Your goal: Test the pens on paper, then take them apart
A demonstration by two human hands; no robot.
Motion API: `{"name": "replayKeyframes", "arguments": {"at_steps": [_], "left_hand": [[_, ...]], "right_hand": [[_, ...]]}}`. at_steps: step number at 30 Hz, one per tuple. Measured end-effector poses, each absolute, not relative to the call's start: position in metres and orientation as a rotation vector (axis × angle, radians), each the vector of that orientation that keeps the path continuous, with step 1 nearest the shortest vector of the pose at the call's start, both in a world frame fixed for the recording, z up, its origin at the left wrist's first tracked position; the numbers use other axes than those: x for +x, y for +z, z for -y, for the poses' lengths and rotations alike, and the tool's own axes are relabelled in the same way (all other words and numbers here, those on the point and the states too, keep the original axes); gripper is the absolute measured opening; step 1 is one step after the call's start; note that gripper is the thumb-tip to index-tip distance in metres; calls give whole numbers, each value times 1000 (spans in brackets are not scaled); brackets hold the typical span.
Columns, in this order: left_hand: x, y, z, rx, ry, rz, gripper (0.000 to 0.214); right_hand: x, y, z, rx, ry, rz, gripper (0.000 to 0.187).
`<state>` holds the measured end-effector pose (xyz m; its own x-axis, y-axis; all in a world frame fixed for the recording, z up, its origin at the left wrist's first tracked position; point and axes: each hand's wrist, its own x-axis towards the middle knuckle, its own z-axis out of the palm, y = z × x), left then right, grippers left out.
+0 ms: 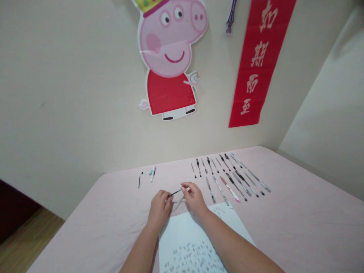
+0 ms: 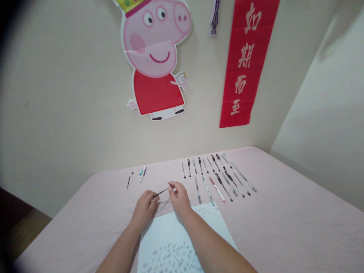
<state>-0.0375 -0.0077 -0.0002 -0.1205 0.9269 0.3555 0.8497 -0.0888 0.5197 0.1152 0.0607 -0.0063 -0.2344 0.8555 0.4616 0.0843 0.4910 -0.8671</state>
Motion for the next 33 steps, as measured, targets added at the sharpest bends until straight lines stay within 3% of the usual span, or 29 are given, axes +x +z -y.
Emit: {"name": "replayKeyframes", "arguments": {"at_steps": [6,12,16,24,33], "left_hand": [[-41,-4,6,1969,1093,-2037,23],[-42,-5,5,1957,1103,-2061,23],[-43,-6,5,1939,1121,-2087,22],[-45,-8,4,1916,1155,-2091,21],[-46,-6,6,1874,1158,-2172,22]], "right_hand": [[115,-16,-66,-898,780,1801,20],[114,-18,-60,-810,700,2096,40],[117,-15,-59,-781,702,2164,43],[120,-18,-63,-738,782,2170,19],[116,-23,-77,-955,1043,1570,7]]}}
